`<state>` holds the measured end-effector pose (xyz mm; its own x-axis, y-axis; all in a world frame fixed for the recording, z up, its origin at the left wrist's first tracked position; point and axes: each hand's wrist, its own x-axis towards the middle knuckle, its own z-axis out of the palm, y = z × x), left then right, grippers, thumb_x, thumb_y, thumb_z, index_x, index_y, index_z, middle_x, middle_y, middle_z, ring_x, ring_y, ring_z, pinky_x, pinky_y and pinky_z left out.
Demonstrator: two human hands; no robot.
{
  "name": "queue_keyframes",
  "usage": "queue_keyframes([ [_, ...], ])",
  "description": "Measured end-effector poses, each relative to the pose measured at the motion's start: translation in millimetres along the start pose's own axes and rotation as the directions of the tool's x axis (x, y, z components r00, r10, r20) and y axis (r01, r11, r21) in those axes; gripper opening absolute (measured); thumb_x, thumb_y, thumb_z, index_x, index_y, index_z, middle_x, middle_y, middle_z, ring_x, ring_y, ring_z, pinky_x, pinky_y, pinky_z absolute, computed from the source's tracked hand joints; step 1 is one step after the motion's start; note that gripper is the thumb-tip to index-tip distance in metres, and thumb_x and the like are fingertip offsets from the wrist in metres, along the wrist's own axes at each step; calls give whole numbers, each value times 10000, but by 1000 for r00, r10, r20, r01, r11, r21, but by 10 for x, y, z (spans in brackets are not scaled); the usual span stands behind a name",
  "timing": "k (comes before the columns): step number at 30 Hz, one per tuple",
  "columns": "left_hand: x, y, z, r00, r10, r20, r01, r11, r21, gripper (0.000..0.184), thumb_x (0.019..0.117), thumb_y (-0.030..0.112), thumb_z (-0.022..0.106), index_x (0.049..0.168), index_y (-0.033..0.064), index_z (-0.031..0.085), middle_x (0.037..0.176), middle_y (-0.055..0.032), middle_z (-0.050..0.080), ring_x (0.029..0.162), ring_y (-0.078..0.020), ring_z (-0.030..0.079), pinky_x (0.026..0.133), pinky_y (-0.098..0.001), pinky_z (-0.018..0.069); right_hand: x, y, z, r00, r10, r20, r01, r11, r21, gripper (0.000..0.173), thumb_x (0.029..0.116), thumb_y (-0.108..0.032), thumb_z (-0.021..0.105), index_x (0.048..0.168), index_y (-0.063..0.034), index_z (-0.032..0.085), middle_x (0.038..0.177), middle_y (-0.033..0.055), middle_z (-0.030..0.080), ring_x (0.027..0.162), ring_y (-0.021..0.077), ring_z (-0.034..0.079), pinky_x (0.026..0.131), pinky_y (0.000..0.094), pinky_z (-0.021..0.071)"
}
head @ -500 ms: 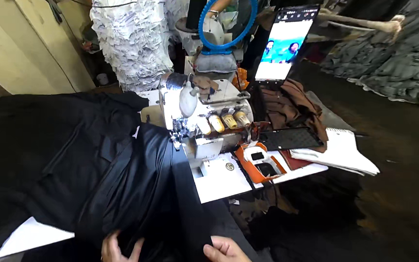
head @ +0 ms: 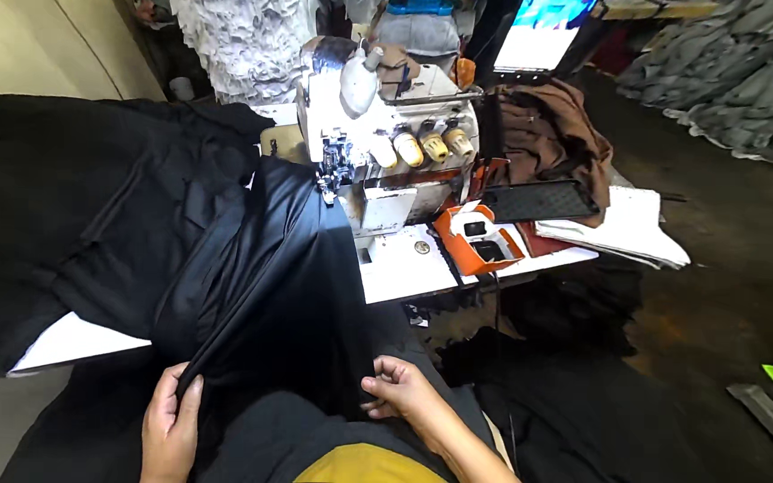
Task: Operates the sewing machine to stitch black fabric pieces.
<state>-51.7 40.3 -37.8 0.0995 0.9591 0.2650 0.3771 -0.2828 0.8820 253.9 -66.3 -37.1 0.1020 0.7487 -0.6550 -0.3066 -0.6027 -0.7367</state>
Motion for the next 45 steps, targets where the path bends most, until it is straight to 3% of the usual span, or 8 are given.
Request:
queue_keyframes([
  [7,103,177,-196,974,217,-65,-200,959,202,230,978,53,503,980,-173,545,929,-134,622,952,72,553,883,-88,443,-70,36,84,995,-90,36,93,993,-72,100,928,-23,692,1011,-9,639,841,50,720,752,166,736,726,354,639],
  [14,679,522,-479,891,441,-104,-333,793,510,275,1013,125,500,947,-130,580,859,-246,611,900,-166,600,859,-215,464,-133,-154,277,956,-261,137,277,954,-112,70,949,-40,673,999,5,658,834,40,724,772,147,737,763,373,638],
  [17,1180,715,-424,850,511,-127,-315,687,655,321,997,179,549,1055,-122,645,994,-317,656,986,-370,642,914,-429,506,-65,-399,373,931,-345,121,358,928,-108,61,946,-46,678,988,-3,667,825,38,726,748,134,732,732,345,637],
  [20,1557,909,-83,861,497,-105,-323,694,643,393,993,198,555,1252,-87,637,1271,-375,575,1216,-585,519,1024,-694,384,47,-621,457,919,-385,86,390,918,-66,51,938,-40,684,978,-13,668,826,40,726,742,134,733,716,333,642],
  [26,1301,1177,1141,830,508,229,-557,748,360,338,1011,304,528,1157,120,771,1178,-31,754,1160,-204,691,1006,-429,543,258,-1016,512,882,-468,-53,467,884,-23,334,914,-19,702,1212,-7,553,852,43,733,724,140,729,672,320,635],
  [29,1460,1081,1336,841,509,185,-536,735,415,357,995,328,528,1137,122,783,1167,-34,759,1161,-219,695,1011,-434,544,410,-1190,486,769,-630,-108,616,776,-136,398,885,-40,743,1210,-51,512,802,11,721,684,101,709,640,272,606],
  [34,1949,1122,1384,881,380,283,-469,780,414,300,982,254,601,1162,68,752,1210,-91,728,1193,-248,670,1033,-485,520,685,-1482,429,475,-880,-7,787,429,-444,217,966,-120,648,1147,-33,730,930,9,727,704,22,658,641,192,579],
  [45,2538,1213,1500,915,332,229,-397,840,370,171,939,37,652,1109,21,670,1043,-169,708,1014,-366,680,890,-590,521,628,-1571,452,494,-870,-7,750,430,-502,200,984,-151,603,1068,-83,771,903,-27,741,651,-14,638,605,167,558],
])
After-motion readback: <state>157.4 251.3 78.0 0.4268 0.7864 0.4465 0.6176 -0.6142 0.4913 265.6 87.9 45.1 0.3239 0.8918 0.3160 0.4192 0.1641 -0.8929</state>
